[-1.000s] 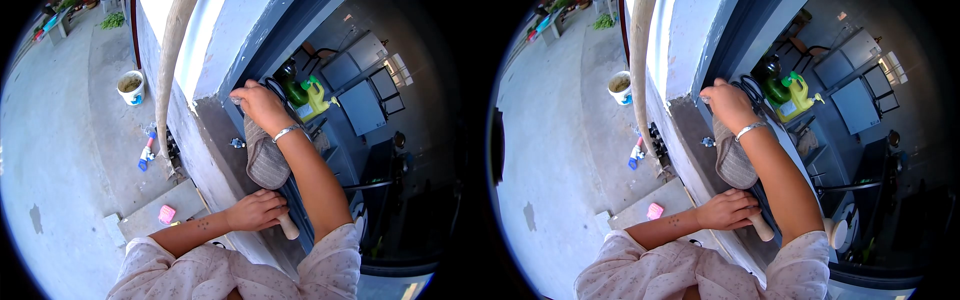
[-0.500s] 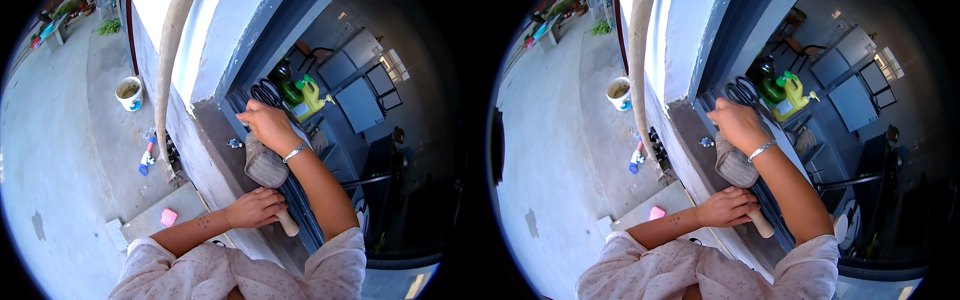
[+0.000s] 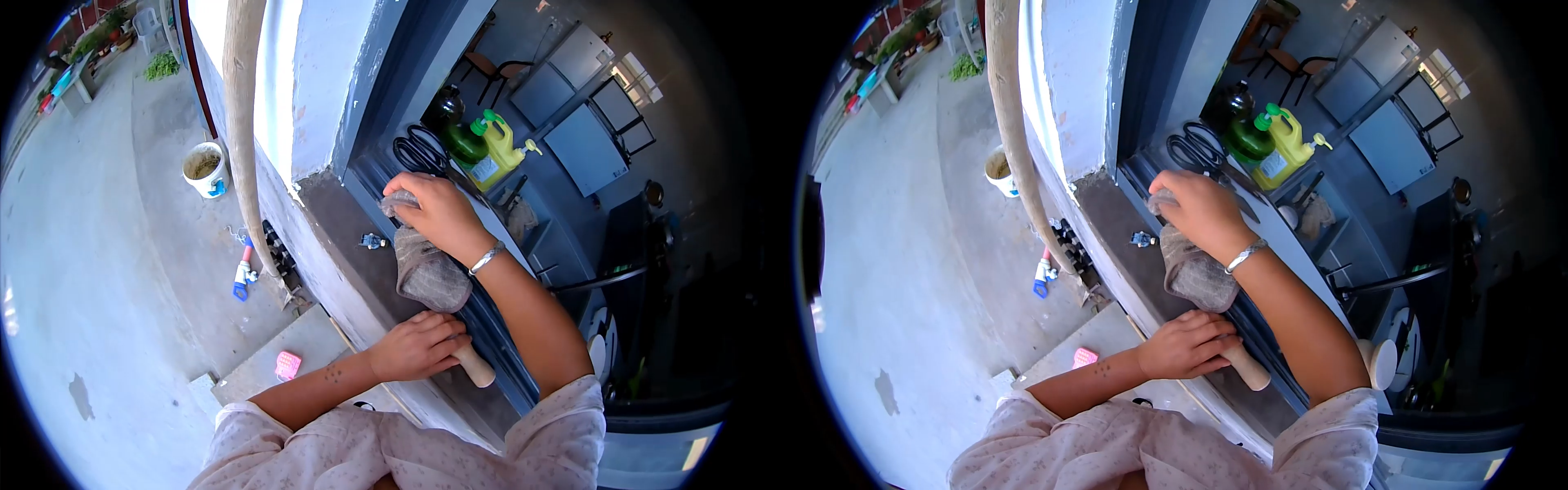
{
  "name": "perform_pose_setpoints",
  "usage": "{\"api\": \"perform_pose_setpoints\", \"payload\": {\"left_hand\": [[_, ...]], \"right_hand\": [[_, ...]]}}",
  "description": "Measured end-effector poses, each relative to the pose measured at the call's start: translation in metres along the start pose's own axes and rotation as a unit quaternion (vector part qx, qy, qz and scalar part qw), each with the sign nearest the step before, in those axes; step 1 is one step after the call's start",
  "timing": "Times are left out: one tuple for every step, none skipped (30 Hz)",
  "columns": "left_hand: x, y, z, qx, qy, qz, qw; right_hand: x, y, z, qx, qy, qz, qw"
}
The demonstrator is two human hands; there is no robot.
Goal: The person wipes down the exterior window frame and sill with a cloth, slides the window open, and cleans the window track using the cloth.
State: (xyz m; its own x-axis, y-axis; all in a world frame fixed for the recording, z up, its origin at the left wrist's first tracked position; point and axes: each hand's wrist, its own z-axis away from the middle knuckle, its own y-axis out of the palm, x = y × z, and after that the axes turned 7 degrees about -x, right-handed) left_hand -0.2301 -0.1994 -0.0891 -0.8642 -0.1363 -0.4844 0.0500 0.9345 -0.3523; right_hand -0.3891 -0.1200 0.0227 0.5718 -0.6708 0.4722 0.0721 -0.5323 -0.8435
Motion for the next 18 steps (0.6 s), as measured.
{"api": "perform_pose_setpoints", "payload": {"left_hand": [[0.0, 0.0, 0.0, 0.0, -0.003, 0.002, 1.0], [0.0, 0.0, 0.0, 0.002, -0.004, 0.001, 1.0], [-0.001, 0.0, -0.001, 0.001, -0.004, -0.001, 1.0], [-0.001, -0.001, -0.001, 0.001, -0.003, -0.004, 1.0], [-0.001, -0.001, -0.001, 0.002, -0.005, -0.007, 1.0], [0.0, -0.001, -0.002, 0.001, -0.003, -0.003, 1.0], [0.0, -0.002, -0.001, 0.001, -0.002, 0.0, 1.0], [0.0, -0.002, -0.002, 0.0, -0.003, -0.001, 1.0], [-0.001, -0.002, -0.002, 0.002, -0.004, -0.003, 1.0], [-0.001, -0.002, -0.001, 0.002, -0.004, -0.005, 1.0], [-0.001, -0.002, -0.001, 0.0, -0.006, -0.007, 1.0], [-0.001, -0.002, -0.001, -0.001, -0.006, -0.007, 1.0], [-0.001, -0.002, -0.001, -0.001, -0.005, -0.007, 1.0], [-0.001, -0.001, 0.0, -0.003, -0.006, -0.008, 1.0], [-0.001, -0.001, 0.001, -0.001, -0.004, -0.009, 1.0], [-0.001, 0.0, 0.002, 0.001, -0.002, -0.009, 1.0], [0.0, 0.0, 0.002, -0.001, -0.004, -0.01, 1.0], [0.0, 0.0, 0.002, -0.002, -0.003, -0.006, 1.0]], "right_hand": [[0.0, 0.003, -0.005, -0.002, 0.0, -0.002, 1.0], [0.0, 0.007, -0.013, -0.028, -0.001, -0.002, 1.0], [0.0, 0.012, -0.02, -0.054, -0.001, -0.003, 0.999], [0.0, 0.018, -0.026, -0.054, -0.002, -0.005, 0.999], [0.001, 0.025, -0.033, -0.086, -0.015, 0.009, 0.996], [0.003, 0.031, -0.039, -0.118, -0.028, 0.024, 0.992], [0.004, 0.034, -0.043, -0.125, -0.006, 0.019, 0.992], [0.005, 0.037, -0.048, -0.124, -0.008, 0.017, 0.992], [0.005, 0.039, -0.052, -0.141, -0.015, 0.019, 0.99], [0.006, 0.041, -0.054, -0.158, -0.022, 0.021, 0.987], [0.008, 0.044, -0.056, -0.155, -0.024, 0.02, 0.987], [0.011, 0.046, -0.057, -0.152, -0.023, 0.035, 0.988], [0.013, 0.048, -0.058, -0.149, -0.021, 0.05, 0.987], [0.014, 0.049, -0.06, -0.146, -0.02, 0.066, 0.987], [0.013, 0.05, -0.061, -0.144, -0.023, 0.066, 0.987], [0.01, 0.051, -0.061, -0.139, -0.045, 0.084, 0.986], [0.008, 0.051, -0.062, -0.134, -0.067, 0.102, 0.983], [0.005, 0.05, -0.061, -0.132, -0.068, 0.102, 0.984]]}}
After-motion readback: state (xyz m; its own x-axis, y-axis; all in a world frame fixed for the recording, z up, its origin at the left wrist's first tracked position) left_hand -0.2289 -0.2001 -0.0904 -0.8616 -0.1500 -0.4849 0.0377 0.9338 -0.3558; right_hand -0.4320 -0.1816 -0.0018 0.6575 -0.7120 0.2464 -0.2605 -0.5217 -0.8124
